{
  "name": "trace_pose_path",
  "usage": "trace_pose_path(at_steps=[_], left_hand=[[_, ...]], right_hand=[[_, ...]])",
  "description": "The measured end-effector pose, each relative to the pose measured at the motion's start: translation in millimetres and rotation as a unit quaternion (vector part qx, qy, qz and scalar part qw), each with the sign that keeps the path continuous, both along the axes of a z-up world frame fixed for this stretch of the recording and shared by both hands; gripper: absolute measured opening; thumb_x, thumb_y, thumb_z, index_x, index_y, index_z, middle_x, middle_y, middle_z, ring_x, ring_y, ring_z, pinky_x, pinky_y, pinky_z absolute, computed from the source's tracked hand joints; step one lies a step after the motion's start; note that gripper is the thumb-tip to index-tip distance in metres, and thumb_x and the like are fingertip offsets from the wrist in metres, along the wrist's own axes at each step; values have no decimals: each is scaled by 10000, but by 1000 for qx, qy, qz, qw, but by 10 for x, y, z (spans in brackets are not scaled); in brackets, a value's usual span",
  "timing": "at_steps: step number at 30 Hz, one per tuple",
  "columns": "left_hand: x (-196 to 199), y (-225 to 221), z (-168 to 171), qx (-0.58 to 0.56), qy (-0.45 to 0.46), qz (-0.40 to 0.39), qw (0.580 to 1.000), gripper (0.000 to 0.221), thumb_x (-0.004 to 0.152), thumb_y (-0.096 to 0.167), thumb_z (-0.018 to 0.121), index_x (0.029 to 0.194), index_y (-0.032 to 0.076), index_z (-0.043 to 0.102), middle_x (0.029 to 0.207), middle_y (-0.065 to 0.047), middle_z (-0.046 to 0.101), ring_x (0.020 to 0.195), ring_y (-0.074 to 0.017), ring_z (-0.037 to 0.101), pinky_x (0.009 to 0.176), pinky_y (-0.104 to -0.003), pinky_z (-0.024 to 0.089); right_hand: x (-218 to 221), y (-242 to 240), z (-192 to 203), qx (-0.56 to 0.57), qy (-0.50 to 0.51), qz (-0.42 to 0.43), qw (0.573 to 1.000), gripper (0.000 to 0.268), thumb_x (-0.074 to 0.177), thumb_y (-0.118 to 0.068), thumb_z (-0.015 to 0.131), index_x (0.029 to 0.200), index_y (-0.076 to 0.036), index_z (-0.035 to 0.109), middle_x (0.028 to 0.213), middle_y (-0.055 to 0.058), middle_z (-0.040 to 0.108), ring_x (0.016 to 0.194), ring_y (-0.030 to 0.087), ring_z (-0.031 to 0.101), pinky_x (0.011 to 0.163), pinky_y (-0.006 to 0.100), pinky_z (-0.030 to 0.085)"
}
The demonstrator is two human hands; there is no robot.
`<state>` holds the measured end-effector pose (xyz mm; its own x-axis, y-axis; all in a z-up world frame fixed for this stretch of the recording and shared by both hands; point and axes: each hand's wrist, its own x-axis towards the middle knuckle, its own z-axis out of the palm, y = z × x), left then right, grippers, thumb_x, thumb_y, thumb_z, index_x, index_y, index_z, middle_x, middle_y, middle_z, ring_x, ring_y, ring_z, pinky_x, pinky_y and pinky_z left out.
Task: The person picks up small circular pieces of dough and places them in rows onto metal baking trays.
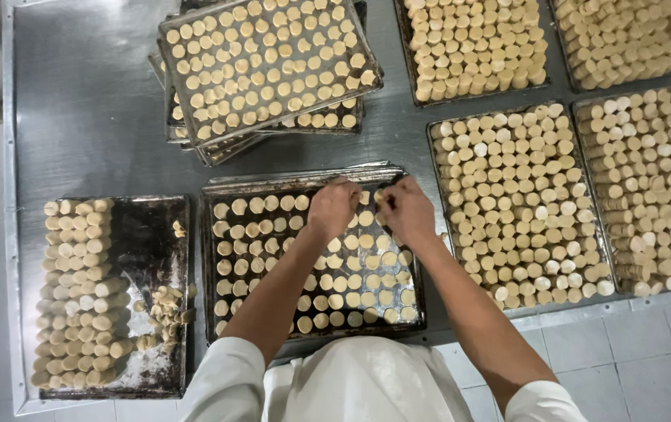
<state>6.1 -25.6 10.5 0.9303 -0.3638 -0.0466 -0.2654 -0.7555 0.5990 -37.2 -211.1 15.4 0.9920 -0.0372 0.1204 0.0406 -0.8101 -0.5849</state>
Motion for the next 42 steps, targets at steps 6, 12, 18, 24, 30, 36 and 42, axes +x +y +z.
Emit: trace_pose_path(at_steps=[6,12,18,24,30,36,42], left_hand=[[-51,-25,12,17,-80,-36,996,229,895,180,676,1102,82,678,1113,-157,656,1046,-356,650,904,-452,520],[15,-100,-159,-189,97,61,975,128,950,75,666,1019,38,565,985,-134,613,877,-240,618,821,-391,535],[31,-184,-180,-387,166,-48,906,129,954,116,669,1005,21,598,977,-53,646,919,-116,652,844,-294,545],[13,-200,38,-248,161,-55,954,187,932,185,695,1001,15,728,871,-76,752,780,-130,698,760,-305,552],[23,-142,80,-54,135,51,988,189,957,207,666,993,31,725,845,-108,730,700,-185,655,670,-338,523],[-23,-222,88,-187,133,-12,973,206,930,202,710,979,2,729,865,-114,751,768,-203,687,739,-350,546],[127,-482,73,-175,159,-39,971,197,913,181,670,999,30,763,925,-133,774,817,-234,722,780,-368,557]], right_hand=[[26,-263,-323,413,112,-60,902,352,860,79,679,1191,-11,599,1071,81,684,962,206,746,779,271,614],[-9,-413,-411,577,206,-104,784,305,937,27,657,1235,-3,603,1027,84,699,842,179,732,692,253,602],[-45,-361,-396,546,193,-70,812,353,934,-20,674,1280,-25,603,974,70,688,763,144,708,596,229,527],[-46,-292,-355,519,207,-36,829,293,936,-7,704,1223,-6,646,931,65,711,747,120,674,618,242,536],[-20,-320,-319,507,234,-75,826,263,945,-19,676,1207,-7,650,923,73,711,737,123,672,651,249,574],[-29,-361,-322,522,208,-24,827,308,937,-5,693,1241,-30,651,916,88,693,741,125,655,655,245,560],[-28,-552,-397,533,211,-82,815,268,925,-39,673,1193,-36,664,911,36,689,741,115,668,650,240,558]])
